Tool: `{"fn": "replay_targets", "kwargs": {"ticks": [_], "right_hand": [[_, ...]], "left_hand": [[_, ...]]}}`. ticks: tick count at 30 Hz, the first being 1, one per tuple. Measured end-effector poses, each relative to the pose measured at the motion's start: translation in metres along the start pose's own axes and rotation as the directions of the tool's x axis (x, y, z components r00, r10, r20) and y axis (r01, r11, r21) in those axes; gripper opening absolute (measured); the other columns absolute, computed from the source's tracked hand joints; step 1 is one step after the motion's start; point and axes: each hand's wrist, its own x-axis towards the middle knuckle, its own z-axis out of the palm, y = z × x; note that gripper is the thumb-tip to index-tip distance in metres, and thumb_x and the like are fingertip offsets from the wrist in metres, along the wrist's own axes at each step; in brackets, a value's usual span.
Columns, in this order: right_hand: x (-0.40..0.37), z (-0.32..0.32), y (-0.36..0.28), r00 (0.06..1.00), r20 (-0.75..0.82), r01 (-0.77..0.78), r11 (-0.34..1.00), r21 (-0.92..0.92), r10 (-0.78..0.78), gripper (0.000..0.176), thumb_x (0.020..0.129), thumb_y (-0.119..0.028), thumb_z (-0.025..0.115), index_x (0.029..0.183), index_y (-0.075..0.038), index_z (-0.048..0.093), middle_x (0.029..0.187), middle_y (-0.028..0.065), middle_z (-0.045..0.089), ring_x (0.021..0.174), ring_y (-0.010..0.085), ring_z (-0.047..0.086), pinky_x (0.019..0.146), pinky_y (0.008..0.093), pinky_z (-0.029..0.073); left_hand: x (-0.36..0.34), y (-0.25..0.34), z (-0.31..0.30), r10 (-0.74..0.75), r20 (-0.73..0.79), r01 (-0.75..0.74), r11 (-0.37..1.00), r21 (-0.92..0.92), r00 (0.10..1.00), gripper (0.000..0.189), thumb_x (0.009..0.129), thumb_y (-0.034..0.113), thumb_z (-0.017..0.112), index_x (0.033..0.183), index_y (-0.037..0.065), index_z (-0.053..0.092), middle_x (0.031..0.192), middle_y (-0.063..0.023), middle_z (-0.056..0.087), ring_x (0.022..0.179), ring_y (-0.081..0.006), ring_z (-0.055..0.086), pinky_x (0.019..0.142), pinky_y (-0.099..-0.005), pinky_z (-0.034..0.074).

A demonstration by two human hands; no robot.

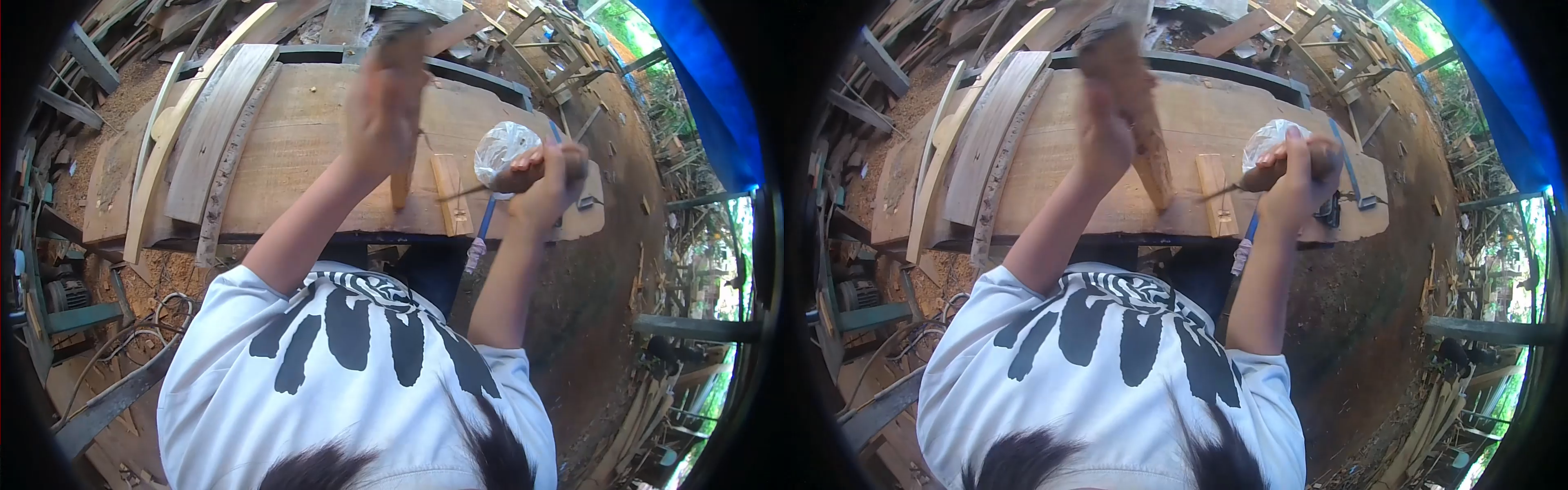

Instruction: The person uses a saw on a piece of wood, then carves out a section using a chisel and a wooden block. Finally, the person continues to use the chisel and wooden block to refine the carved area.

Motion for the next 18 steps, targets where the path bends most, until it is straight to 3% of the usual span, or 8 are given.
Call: {"fn": "replay_targets", "kwargs": {"ticks": [4, 7, 9, 11, 13, 15, 16, 18], "right_hand": [[-0.020, -0.026, 0.063, 0.929, -0.365, 0.146, 0.970, 0.194, -0.067, 0.017, 0.088, -0.007, 0.059, 0.089, -0.012, 0.042, 0.067, 0.0034, 0.049, 0.058, 0.0151, 0.051, 0.058, 0.0292, 0.047], [-0.043, -0.051, 0.079, 0.964, -0.207, 0.176, 0.984, 0.036, -0.164, 0.016, 0.088, -0.004, 0.053, 0.102, -0.008, 0.045, 0.081, 0.0063, 0.053, 0.078, 0.0182, 0.054, 0.078, 0.0345, 0.047], [-0.059, -0.051, 0.076, 0.969, -0.132, 0.206, 0.977, -0.047, -0.211, 0.019, 0.089, -0.003, 0.053, 0.107, -0.006, 0.046, 0.086, 0.0078, 0.054, 0.084, 0.0198, 0.056, 0.086, 0.0363, 0.047], [-0.072, -0.053, 0.065, 0.986, -0.081, 0.119, 0.952, -0.283, -0.147, 0.029, 0.090, -0.002, 0.054, 0.116, -0.001, 0.043, 0.098, 0.0118, 0.055, 0.098, 0.0208, 0.055, 0.097, 0.0374, 0.044], [-0.076, -0.059, 0.052, 0.994, -0.030, 0.087, 0.912, -0.402, -0.108, 0.039, 0.087, -0.001, 0.066, 0.119, 0.001, 0.045, 0.100, 0.0116, 0.057, 0.098, 0.0202, 0.057, 0.094, 0.0358, 0.048], [-0.082, -0.063, 0.047, 0.994, -0.059, 0.057, 0.896, -0.440, -0.092, 0.040, 0.084, -0.001, 0.071, 0.116, 0.001, 0.048, 0.100, 0.0108, 0.058, 0.097, 0.0195, 0.058, 0.091, 0.0341, 0.049], [-0.083, -0.073, 0.046, 0.994, -0.034, 0.067, 0.828, -0.557, -0.104, 0.038, 0.081, -0.002, 0.075, 0.111, 0.001, 0.052, 0.099, 0.0104, 0.059, 0.095, 0.0187, 0.059, 0.088, 0.0332, 0.050], [-0.089, -0.083, 0.044, 0.994, -0.018, 0.067, 0.737, -0.673, -0.107, 0.037, 0.077, -0.002, 0.079, 0.105, 0.000, 0.055, 0.098, 0.0100, 0.060, 0.093, 0.0179, 0.060, 0.085, 0.0322, 0.052]], "left_hand": [[-0.027, -0.025, -0.068, 0.096, -0.397, -0.081, 0.995, 0.055, 0.913, 0.078, 0.092, 0.070, 0.030, 0.119, -0.001, 0.043, 0.110, -0.0137, 0.054, 0.105, -0.0224, 0.055, 0.095, -0.0355, 0.044], [-0.056, -0.033, -0.116, -0.016, -0.562, 0.044, 0.998, 0.036, 0.827, 0.076, 0.091, 0.072, 0.032, 0.116, 0.002, 0.049, 0.108, -0.0100, 0.057, 0.100, -0.0185, 0.056, 0.092, -0.0354, 0.045], [-0.092, -0.027, -0.141, -0.298, -0.621, 0.435, 0.897, 0.078, 0.725, 0.058, 0.097, 0.059, 0.040, 0.111, 0.004, 0.053, 0.096, -0.0062, 0.057, 0.088, -0.0144, 0.058, 0.080, -0.0289, 0.048], [-0.153, -0.042, -0.178, -0.579, -0.461, 0.692, 0.712, 0.114, 0.672, 0.048, 0.099, 0.051, 0.044, 0.103, 0.006, 0.060, 0.081, -0.0036, 0.058, 0.075, -0.0109, 0.058, 0.065, -0.0234, 0.047], [-0.164, -0.016, -0.131, -0.838, -0.375, 0.837, 0.498, -0.229, 0.396, 0.050, 0.099, 0.050, 0.045, 0.093, 0.003, 0.061, 0.070, -0.0055, 0.058, 0.065, -0.0126, 0.058, 0.057, -0.0203, 0.045], [-0.179, -0.008, -0.117, -0.973, -0.152, 0.916, 0.215, -0.340, 0.172, 0.053, 0.102, 0.045, 0.038, 0.099, -0.004, 0.057, 0.076, -0.0101, 0.062, 0.063, -0.0155, 0.061, 0.056, -0.0218, 0.049], [-0.178, 0.000, -0.121, -0.986, 0.131, 0.930, -0.139, -0.341, -0.099, 0.050, 0.104, 0.042, 0.033, 0.112, -0.004, 0.052, 0.080, -0.0100, 0.062, 0.063, -0.0141, 0.060, 0.054, -0.0226, 0.049], [-0.174, 0.010, -0.095, -0.992, 0.127, 0.979, -0.026, -0.200, 0.000, 0.051, 0.104, 0.046, 0.028, 0.115, 0.002, 0.051, 0.076, -0.0094, 0.060, 0.061, -0.0140, 0.060, 0.049, -0.0218, 0.046]]}}
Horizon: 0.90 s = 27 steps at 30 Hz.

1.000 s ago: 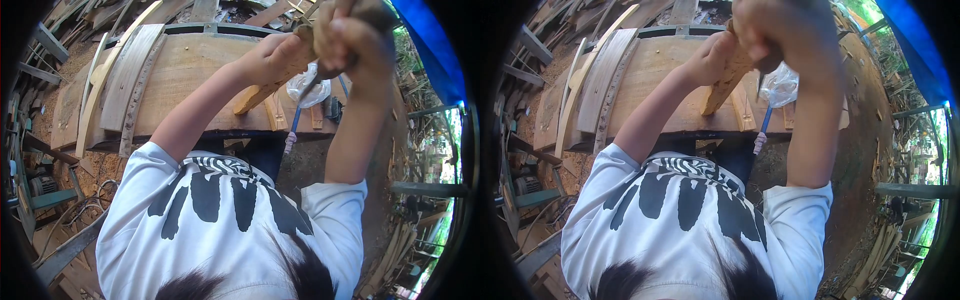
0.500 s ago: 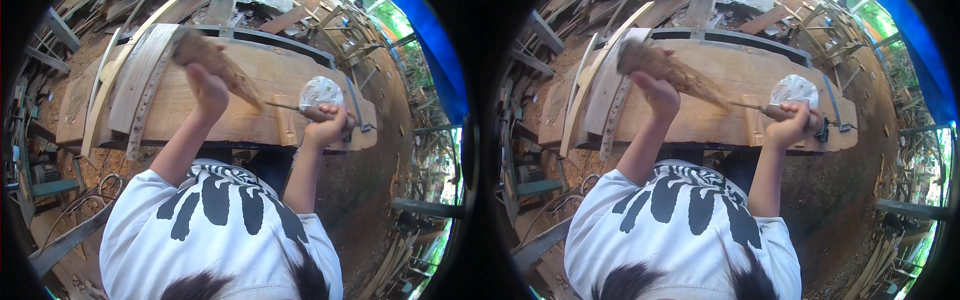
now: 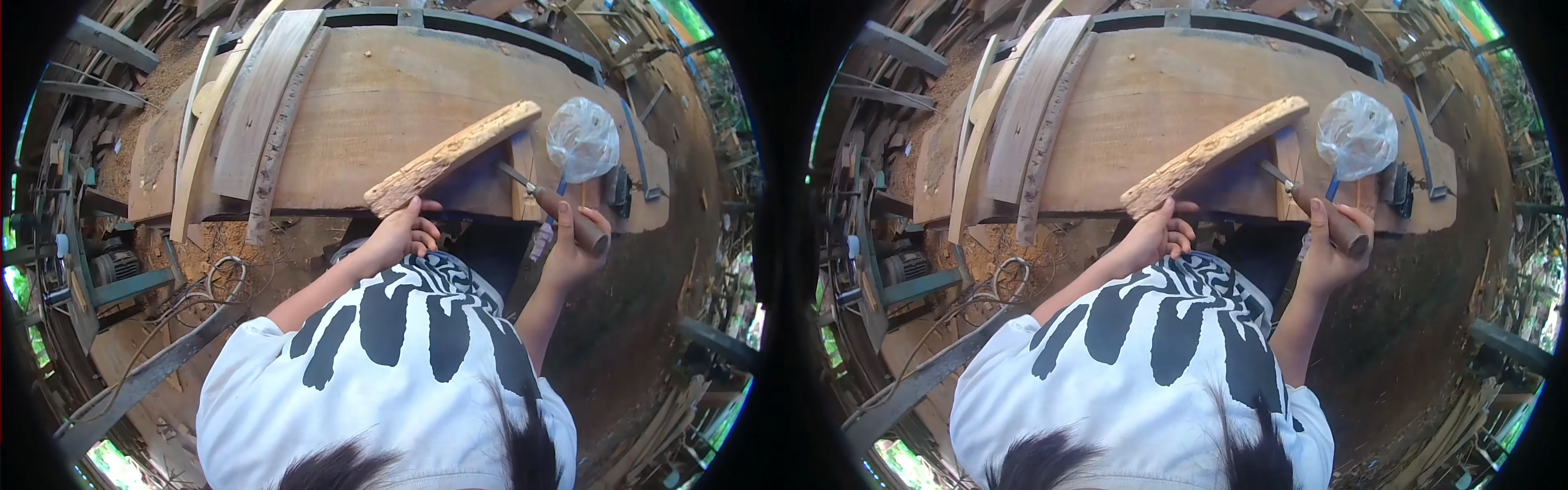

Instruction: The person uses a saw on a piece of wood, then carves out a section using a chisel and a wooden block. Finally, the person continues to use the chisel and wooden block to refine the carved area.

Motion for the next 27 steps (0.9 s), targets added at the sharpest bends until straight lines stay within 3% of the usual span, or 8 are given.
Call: {"fn": "replay_targets", "kwargs": {"ticks": [6, 7, 9, 10, 12, 18, 23, 27], "right_hand": [[-0.014, 0.017, -0.004, 0.972, 0.001, 0.223, 0.930, 0.293, -0.234, 0.030, 0.083, 0.000, 0.072, 0.097, -0.005, 0.046, 0.094, 0.0166, 0.065, 0.086, 0.0237, 0.066, 0.082, 0.0367, 0.054], [-0.016, 0.019, -0.001, 0.972, 0.017, 0.218, 0.931, 0.292, -0.232, 0.029, 0.086, 0.002, 0.066, 0.099, -0.006, 0.041, 0.092, 0.0192, 0.066, 0.084, 0.0253, 0.068, 0.081, 0.0388, 0.055], [-0.014, 0.024, 0.006, 0.975, -0.029, 0.218, 0.923, 0.317, -0.221, 0.027, 0.087, 0.003, 0.065, 0.099, -0.006, 0.041, 0.090, 0.0191, 0.066, 0.082, 0.0249, 0.068, 0.081, 0.0388, 0.055], [-0.013, 0.026, 0.009, 0.974, -0.072, 0.227, 0.911, 0.345, -0.216, 0.026, 0.088, 0.003, 0.063, 0.099, -0.006, 0.041, 0.089, 0.0190, 0.065, 0.080, 0.0246, 0.067, 0.080, 0.0388, 0.055], [-0.010, 0.027, 0.005, 0.981, -0.078, 0.196, 0.910, 0.364, -0.180, 0.025, 0.088, 0.003, 0.061, 0.098, -0.006, 0.041, 0.087, 0.0185, 0.065, 0.080, 0.0233, 0.067, 0.079, 0.0384, 0.056], [-0.003, 0.032, 0.006, 0.990, -0.130, 0.102, 0.931, 0.351, -0.060, 0.025, 0.087, 0.003, 0.064, 0.099, -0.006, 0.043, 0.085, 0.0153, 0.064, 0.080, 0.0208, 0.066, 0.079, 0.0356, 0.056], [-0.005, 0.030, 0.008, 0.989, -0.127, 0.116, 0.915, 0.387, -0.072, 0.026, 0.087, 0.004, 0.065, 0.099, -0.006, 0.045, 0.088, 0.0143, 0.062, 0.082, 0.0198, 0.065, 0.079, 0.0347, 0.056], [-0.006, 0.032, 0.009, 0.989, -0.145, 0.070, 0.916, 0.395, -0.013, 0.027, 0.086, 0.004, 0.066, 0.100, -0.006, 0.046, 0.090, 0.0128, 0.061, 0.085, 0.0189, 0.064, 0.079, 0.0329, 0.056]], "left_hand": [[0.003, 0.003, 0.005, -0.188, 0.063, 0.138, 0.876, 0.463, 0.980, 0.031, 0.104, 0.029, 0.040, 0.107, 0.002, 0.057, 0.074, -0.0056, 0.060, 0.061, -0.0120, 0.059, 0.054, -0.0232, 0.047], [0.003, 0.001, 0.004, 0.092, 0.091, -0.127, 0.825, 0.550, 0.992, 0.026, 0.102, 0.025, 0.043, 0.105, 0.003, 0.058, 0.073, -0.0046, 0.060, 0.061, -0.0112, 0.059, 0.054, -0.0233, 0.046], [0.004, 0.003, 0.001, 0.661, 0.220, -0.537, 0.322, 0.780, 0.717, 0.014, 0.098, 0.014, 0.050, 0.099, 0.004, 0.060, 0.070, -0.0024, 0.056, 0.059, -0.0082, 0.055, 0.054, -0.0235, 0.044], [-0.007, 0.017, 0.007, 0.652, 0.125, -0.380, 0.267, 0.886, 0.748, 0.019, 0.093, 0.019, 0.059, 0.103, 0.003, 0.059, 0.081, -0.0080, 0.059, 0.073, -0.0151, 0.060, 0.064, -0.0297, 0.048], [-0.001, 0.031, -0.002, 0.827, 0.400, -0.117, -0.387, 0.915, 0.395, 0.036, 0.085, 0.027, 0.068, 0.109, 0.003, 0.058, 0.100, -0.0151, 0.058, 0.094, -0.0257, 0.060, 0.081, -0.0380, 0.048], [-0.005, 0.048, -0.044, 0.657, 0.161, -0.081, -0.149, 0.985, 0.737, 0.051, 0.076, 0.033, 0.075, 0.115, 0.005, 0.059, 0.111, -0.0162, 0.057, 0.107, -0.0336, 0.054, 0.093, -0.0422, 0.045], [-0.016, 0.033, -0.061, 0.815, 0.017, 0.158, -0.132, 0.979, 0.579, 0.054, 0.073, 0.041, 0.078, 0.107, 0.004, 0.059, 0.097, -0.0121, 0.058, 0.093, -0.0319, 0.060, 0.081, -0.0419, 0.049], [-0.008, 0.010, -0.029, 0.694, -0.088, 0.191, -0.073, 0.979, 0.714, 0.052, 0.082, 0.044, 0.070, 0.104, 0.002, 0.051, 0.097, -0.0162, 0.059, 0.082, -0.0341, 0.063, 0.069, -0.0431, 0.051]]}}
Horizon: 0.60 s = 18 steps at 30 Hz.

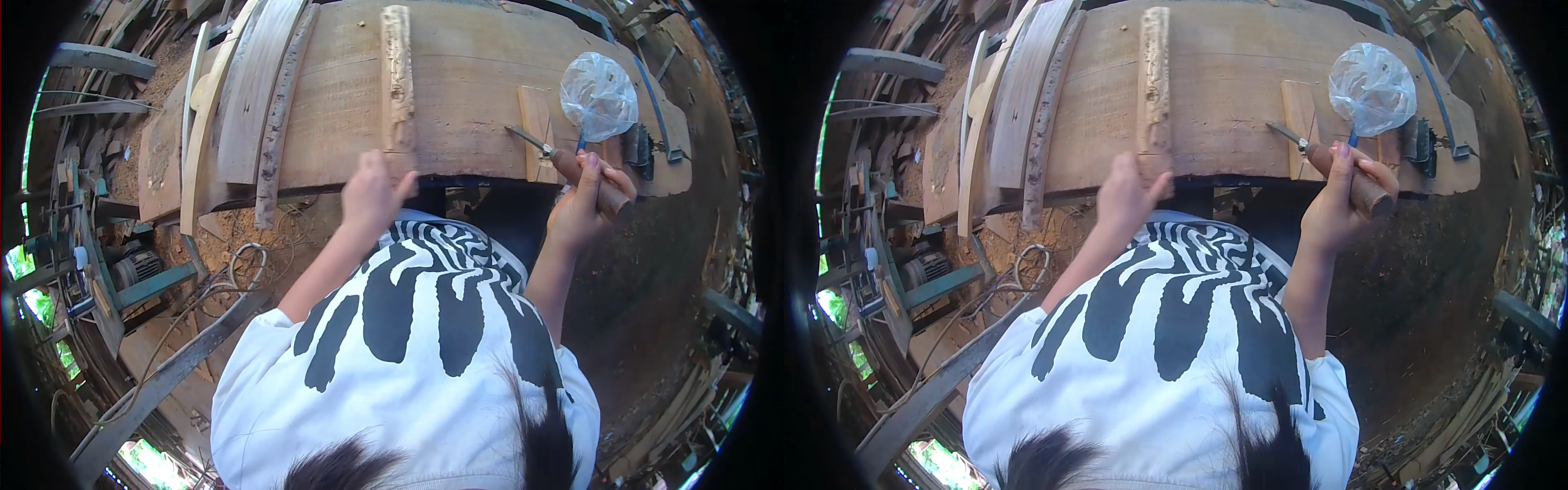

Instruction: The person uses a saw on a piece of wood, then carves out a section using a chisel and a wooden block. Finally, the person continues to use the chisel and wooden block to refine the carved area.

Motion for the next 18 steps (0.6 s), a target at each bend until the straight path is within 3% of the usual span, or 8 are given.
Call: {"fn": "replay_targets", "kwargs": {"ticks": [3, 5, 7, 10, 11, 13, 14, 18], "right_hand": [[-0.003, 0.002, -0.006, 0.997, -0.039, -0.057, 0.997, 0.043, 0.059, 0.029, 0.084, 0.005, 0.067, 0.101, -0.006, 0.046, 0.089, 0.0114, 0.060, 0.084, 0.0185, 0.062, 0.080, 0.0323, 0.055], [-0.008, 0.002, -0.012, 1.000, -0.011, -0.028, 0.997, 0.076, 0.028, 0.028, 0.085, 0.007, 0.064, 0.100, -0.007, 0.045, 0.088, 0.0110, 0.060, 0.082, 0.0193, 0.062, 0.080, 0.0352, 0.054], [-0.012, 0.009, -0.026, 1.000, 0.016, -0.010, 0.967, 0.255, 0.006, 0.025, 0.086, 0.007, 0.060, 0.099, -0.007, 0.044, 0.086, 0.0114, 0.060, 0.080, 0.0197, 0.062, 0.080, 0.0391, 0.054], [-0.013, 0.016, -0.030, 1.000, 0.010, -0.019, 0.942, 0.336, 0.016, 0.024, 0.086, 0.009, 0.055, 0.099, -0.008, 0.042, 0.082, 0.0116, 0.059, 0.079, 0.0216, 0.062, 0.082, 0.0436, 0.053], [-0.013, 0.019, -0.029, 1.000, 0.012, -0.027, 0.920, 0.390, 0.024, 0.026, 0.086, 0.010, 0.054, 0.099, -0.008, 0.042, 0.081, 0.0116, 0.059, 0.079, 0.0222, 0.061, 0.083, 0.0442, 0.053], [-0.016, 0.027, -0.024, 0.998, 0.007, -0.067, 0.916, 0.396, 0.070, 0.028, 0.084, 0.012, 0.054, 0.099, -0.008, 0.042, 0.081, 0.0114, 0.058, 0.079, 0.0228, 0.061, 0.084, 0.0448, 0.052], [-0.019, 0.028, -0.016, 0.997, 0.027, -0.080, 0.910, 0.407, 0.076, 0.028, 0.084, 0.012, 0.054, 0.099, -0.008, 0.042, 0.081, 0.0117, 0.058, 0.079, 0.0226, 0.061, 0.085, 0.0446, 0.052], [-0.025, 0.036, -0.012, 0.993, 0.090, -0.108, 0.896, 0.430, 0.076, 0.030, 0.083, 0.013, 0.054, 0.100, -0.009, 0.041, 0.082, 0.0121, 0.057, 0.079, 0.0216, 0.059, 0.085, 0.0446, 0.051]], "left_hand": [[-0.006, 0.033, -0.007, 0.151, 0.375, -0.028, 0.950, -0.312, 0.915, 0.047, 0.088, 0.040, 0.066, 0.112, 0.002, 0.052, 0.095, -0.0152, 0.061, 0.085, -0.0299, 0.065, 0.070, -0.0399, 0.052], [-0.009, 0.035, 0.006, 0.425, 0.365, -0.260, 0.868, -0.423, 0.828, 0.040, 0.089, 0.036, 0.064, 0.113, 0.005, 0.056, 0.095, -0.0135, 0.061, 0.087, -0.0271, 0.064, 0.073, -0.0367, 0.051], [-0.010, 0.041, 0.004, 0.398, 0.438, -0.205, 0.882, -0.424, 0.806, 0.034, 0.089, 0.031, 0.065, 0.111, 0.006, 0.059, 0.095, -0.0121, 0.062, 0.087, -0.0260, 0.062, 0.077, -0.0357, 0.051], [-0.007, 0.036, 0.007, 0.495, 0.136, -0.399, 0.810, -0.430, 0.859, 0.032, 0.085, 0.021, 0.069, 0.110, 0.005, 0.058, 0.099, -0.0119, 0.061, 0.097, -0.0279, 0.059, 0.085, -0.0369, 0.049], [-0.002, 0.038, 0.005, 0.496, 0.140, -0.399, 0.810, -0.429, 0.857, 0.032, 0.085, 0.021, 0.069, 0.110, 0.005, 0.058, 0.099, -0.0119, 0.061, 0.097, -0.0279, 0.059, 0.085, -0.0369, 0.049], [0.007, 0.043, 0.002, 0.566, -0.079, -0.552, 0.748, -0.368, 0.821, 0.036, 0.082, 0.019, 0.072, 0.111, 0.003, 0.056, 0.105, -0.0139, 0.059, 0.106, -0.0312, 0.054, 0.090, -0.0388, 0.047], [0.009, 0.048, 0.002, 0.570, -0.133, -0.575, 0.732, -0.366, 0.811, 0.044, 0.080, 0.018, 0.073, 0.115, 0.003, 0.052, 0.113, -0.0157, 0.055, 0.111, -0.0352, 0.049, 0.094, -0.0408, 0.044], [0.023, 0.073, 0.000, 0.577, -0.250, -0.628, 0.724, -0.284, 0.778, 0.053, 0.076, 0.020, 0.076, 0.119, 0.004, 0.048, 0.118, -0.0159, 0.051, 0.113, -0.0365, 0.047, 0.097, -0.0420, 0.041]]}}
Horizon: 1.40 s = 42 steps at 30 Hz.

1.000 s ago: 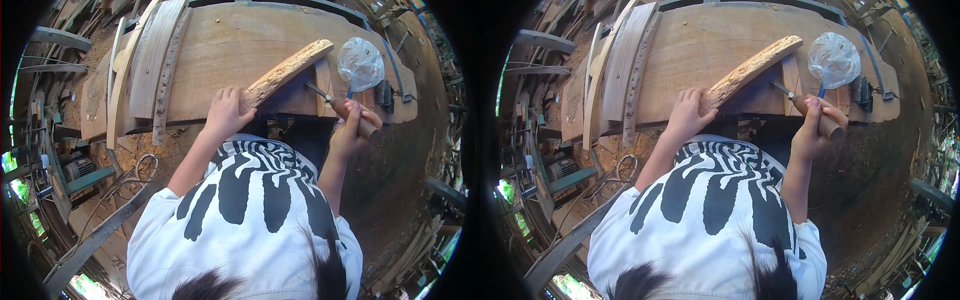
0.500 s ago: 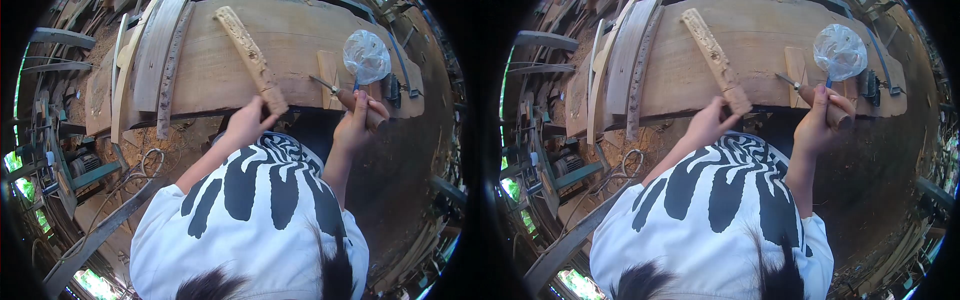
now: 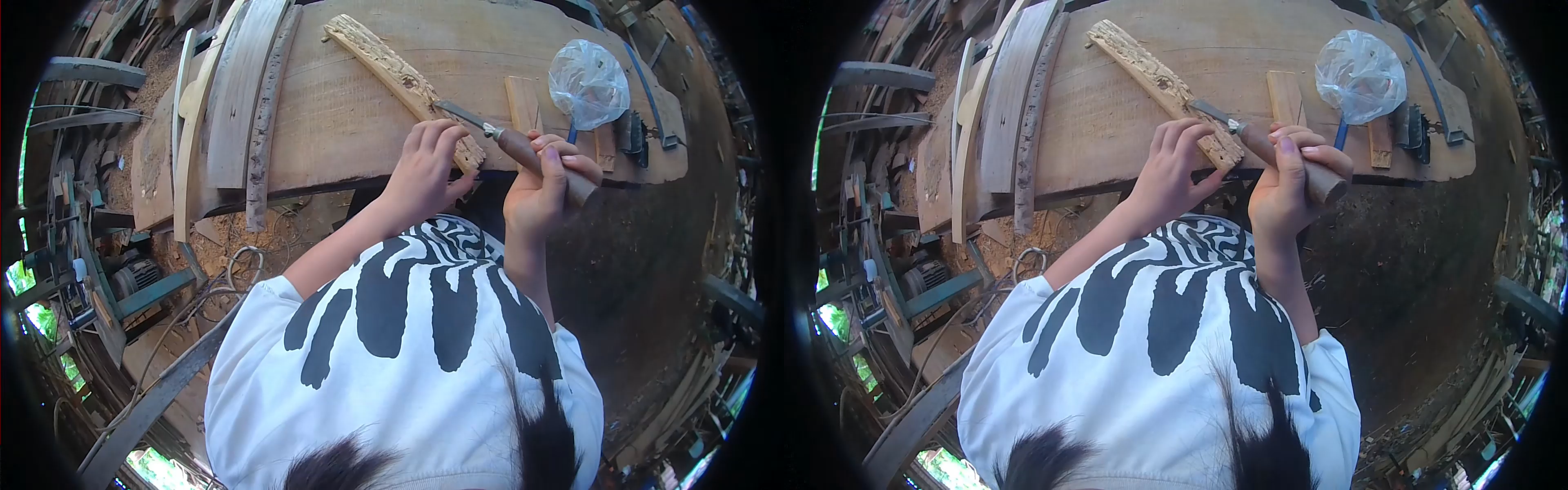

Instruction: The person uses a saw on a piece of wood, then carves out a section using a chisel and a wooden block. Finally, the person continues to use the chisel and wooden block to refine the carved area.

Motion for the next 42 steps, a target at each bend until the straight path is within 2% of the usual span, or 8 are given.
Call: {"fn": "replay_targets", "kwargs": {"ticks": [9, 12, 17, 23, 28, 37, 40, 42], "right_hand": [[-0.010, -0.023, 0.017, 0.994, 0.096, 0.039, 0.996, 0.082, -0.047, 0.028, 0.074, 0.005, 0.049, 0.096, -0.010, 0.042, 0.081, 0.0117, 0.052, 0.082, 0.0253, 0.056, 0.087, 0.0507, 0.048], [-0.017, -0.034, 0.022, 1.000, -0.014, 0.015, 0.993, 0.116, -0.014, 0.030, 0.064, -0.004, 0.049, 0.094, -0.011, 0.045, 0.087, 0.0134, 0.052, 0.087, 0.0271, 0.053, 0.091, 0.0502, 0.047], [-0.021, -0.047, 0.027, 0.995, -0.087, -0.039, 0.978, 0.204, 0.058, 0.031, 0.061, -0.009, 0.049, 0.092, -0.010, 0.047, 0.087, 0.0141, 0.052, 0.086, 0.0285, 0.053, 0.093, 0.0498, 0.044], [-0.029, -0.047, 0.019, 0.988, -0.074, -0.133, 0.990, 0.041, 0.136, 0.036, 0.075, -0.012, 0.054, 0.109, -0.010, 0.042, 0.100, 0.0148, 0.052, 0.099, 0.0272, 0.052, 0.100, 0.0440, 0.039], [-0.039, -0.070, 0.033, 0.990, 0.095, -0.076, 0.958, -0.278, 0.106, 0.067, 0.088, -0.053, 0.063, 0.126, -0.007, 0.033, 0.122, 0.0141, 0.045, 0.115, 0.0234, 0.048, 0.105, 0.0405, 0.035], [-0.061, -0.070, 0.047, 0.940, 0.076, -0.330, 0.942, -0.052, 0.333, 0.055, 0.094, -0.017, 0.051, 0.140, -0.004, 0.025, 0.132, 0.0158, 0.039, 0.129, 0.0270, 0.041, 0.108, 0.0398, 0.035], [-0.064, -0.068, 0.049, 0.909, 0.137, -0.324, 0.873, -0.365, 0.395, 0.058, 0.088, -0.013, 0.059, 0.137, -0.002, 0.031, 0.128, 0.0151, 0.043, 0.126, 0.0268, 0.045, 0.103, 0.0386, 0.040], [-0.059, -0.063, 0.049, 0.755, 0.344, -0.217, 0.708, -0.672, 0.558, 0.049, 0.086, -0.016, 0.068, 0.126, 0.000, 0.045, 0.119, 0.0156, 0.055, 0.109, 0.0239, 0.056, 0.094, 0.0368, 0.045]], "left_hand": [[0.061, 0.004, 0.007, 0.241, 0.036, -0.240, 0.970, -0.033, 0.970, 0.057, 0.064, 0.022, 0.079, 0.112, 0.008, 0.052, 0.115, -0.0123, 0.054, 0.113, -0.0323, 0.049, 0.096, -0.0428, 0.040], [0.074, 0.005, 0.018, 0.359, 0.224, -0.344, 0.933, -0.105, 0.906, 0.053, 0.062, 0.022, 0.079, 0.107, 0.010, 0.054, 0.103, -0.0082, 0.061, 0.103, -0.0286, 0.058, 0.092, -0.0409, 0.043], [0.079, 0.008, 0.033, 0.344, 0.426, -0.310, 0.939, -0.149, 0.837, 0.040, 0.066, 0.021, 0.077, 0.097, 0.011, 0.053, 0.081, -0.0063, 0.066, 0.079, -0.0278, 0.066, 0.069, -0.0390, 0.052], [0.081, 0.010, 0.030, 0.311, 0.520, -0.284, 0.949, -0.134, 0.795, 0.033, 0.070, 0.026, 0.074, 0.096, 0.013, 0.056, 0.073, -0.0071, 0.065, 0.065, -0.0297, 0.066, 0.056, -0.0414, 0.050], [0.081, 0.002, 0.041, 0.364, 0.473, -0.309, 0.931, -0.194, 0.802, 0.033, 0.069, 0.026, 0.074, 0.096, 0.015, 0.057, 0.070, -0.0077, 0.064, 0.065, -0.0304, 0.066, 0.057, -0.0423, 0.051], [0.091, 0.006, 0.040, 0.370, 0.486, -0.320, 0.929, -0.185, 0.792, 0.033, 0.066, 0.024, 0.074, 0.092, 0.015, 0.057, 0.068, -0.0081, 0.063, 0.065, -0.0321, 0.065, 0.057, -0.0437, 0.050], [0.093, 0.009, 0.039, 0.391, 0.487, -0.338, 0.920, -0.196, 0.781, 0.031, 0.066, 0.024, 0.074, 0.090, 0.015, 0.057, 0.067, -0.0083, 0.062, 0.064, -0.0321, 0.064, 0.056, -0.0437, 0.049], [0.094, 0.012, 0.038, 0.396, 0.496, -0.345, 0.918, -0.195, 0.773, 0.030, 0.066, 0.023, 0.073, 0.088, 0.015, 0.056, 0.067, -0.0082, 0.061, 0.064, -0.0320, 0.064, 0.056, -0.0436, 0.049]]}}
